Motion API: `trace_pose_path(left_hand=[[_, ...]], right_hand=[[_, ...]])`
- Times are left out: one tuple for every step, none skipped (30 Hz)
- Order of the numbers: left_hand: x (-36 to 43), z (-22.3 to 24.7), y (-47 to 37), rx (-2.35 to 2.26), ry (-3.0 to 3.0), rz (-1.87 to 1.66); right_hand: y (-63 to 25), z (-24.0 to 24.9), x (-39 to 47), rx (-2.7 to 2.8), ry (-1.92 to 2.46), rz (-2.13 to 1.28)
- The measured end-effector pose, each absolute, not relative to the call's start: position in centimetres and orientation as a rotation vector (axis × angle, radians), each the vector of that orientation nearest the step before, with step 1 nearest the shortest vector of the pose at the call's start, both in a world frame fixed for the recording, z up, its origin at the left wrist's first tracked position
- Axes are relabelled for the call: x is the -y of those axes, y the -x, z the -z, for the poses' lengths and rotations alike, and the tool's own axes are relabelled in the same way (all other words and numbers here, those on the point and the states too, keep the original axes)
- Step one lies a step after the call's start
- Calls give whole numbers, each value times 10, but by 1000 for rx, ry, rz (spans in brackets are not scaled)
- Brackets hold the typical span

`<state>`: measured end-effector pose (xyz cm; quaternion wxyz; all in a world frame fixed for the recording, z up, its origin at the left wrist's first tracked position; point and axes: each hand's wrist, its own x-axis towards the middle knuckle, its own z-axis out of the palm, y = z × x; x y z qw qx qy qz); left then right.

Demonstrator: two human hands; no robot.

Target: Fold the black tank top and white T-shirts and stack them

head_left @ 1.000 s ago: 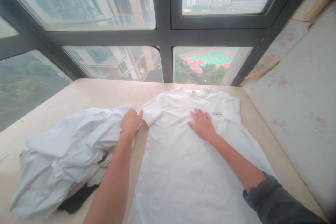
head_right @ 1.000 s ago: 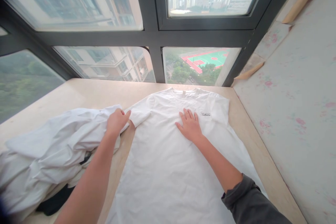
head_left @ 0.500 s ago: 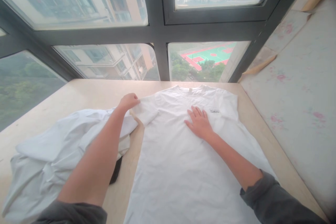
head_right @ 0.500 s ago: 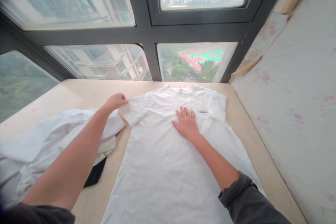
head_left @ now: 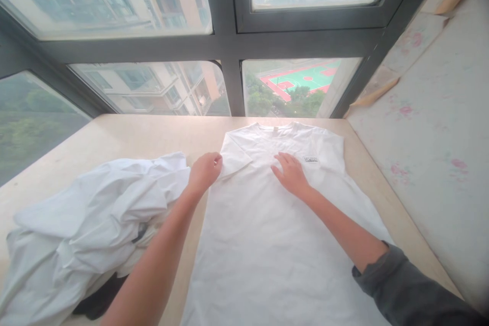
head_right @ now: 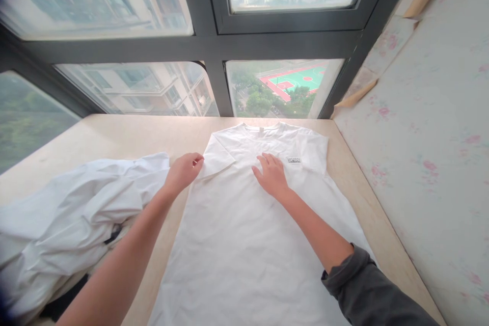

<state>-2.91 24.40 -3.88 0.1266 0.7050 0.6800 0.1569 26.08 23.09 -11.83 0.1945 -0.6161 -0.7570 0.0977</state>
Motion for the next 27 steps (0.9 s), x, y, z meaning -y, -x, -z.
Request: trace_pose_path(left_hand=[[-240, 46, 38, -1984, -2050, -480], [-235, 53, 46, -1988, -2042, -504], [-231, 60, 54, -1991, -2031, -529], [-227, 66, 60, -1991, -2018, -552], [-223, 71, 64, -1985, -2008, -571], [-220, 76, 68, -1970, -2003, -585], [-218, 79, 70, -1949, -2005, -597], [-216, 82, 70, -1923, -2012, -609], [-215, 84, 70, -1899, -2022, -622], [-215, 85, 68, -1883, -2030, -638], [-215, 86, 67, -1877, -2035, -654], [-215, 87, 65, -1881, -2037, -671], [-215, 88, 62, -1894, -2037, -684], [-215, 89, 60, -1912, -2036, -694], [-215, 90, 58, -1934, -2036, -701], [-215, 91, 57, -1956, -2038, -705], [-214, 92, 55, -1978, -2041, -705], [-213, 92, 54, -1998, -2046, -702], [-212, 93, 53, -2019, -2050, -699], [-211, 93, 52, -2041, -2054, -694], [-209, 92, 51, -2063, -2055, -691], [-208, 92, 51, -2086, -2055, -690], [-208, 91, 50, -2109, -2053, -689], [-207, 91, 50, -2126, -2048, -692], [-206, 90, 50, -2145, -2048, -690], [-205, 90, 50, -2170, -2057, -673], [-204, 90, 50, -2202, -2076, -635]], right_hand=[[-258, 116, -235, 2073, 1689, -274], [-254, 113, -241, 2032, 1641, -282], [-249, 109, -248, 1999, 1593, -300], [-241, 105, -256, 1977, 1553, -335], [-232, 100, -266, 1965, 1529, -385], [-222, 95, -277, 1964, 1527, -446], [-210, 90, -289, 1972, 1542, -508], [-198, 85, -302, 1985, 1566, -562], [-185, 82, -315, 2003, 1591, -603], [-172, 78, -329, 2024, 1610, -632], [-160, 76, -342, 2041, 1622, -649], [-148, 74, -354, 2056, 1629, -657], [-136, 73, -365, 2067, 1635, -660], [-126, 73, -376, 2077, 1646, -660], [-117, 73, -385, 2087, 1662, -658], [-109, 74, -392, 2095, 1681, -653], [-102, 75, -399, 2104, 1703, -646], [-96, 76, -404, 2113, 1724, -639], [-91, 78, -409, 2123, 1741, -632], [-87, 80, -413, 2133, 1751, -627], [-84, 82, -416, 2143, 1755, -625], [-82, 84, -418, 2153, 1751, -626], [-81, 86, -420, 2161, 1744, -628], [-81, 88, -422, 2164, 1736, -630], [-82, 90, -424, 2161, 1732, -628], [-83, 91, -425, 2150, 1733, -623], [-85, 93, -425, 2131, 1741, -614]])
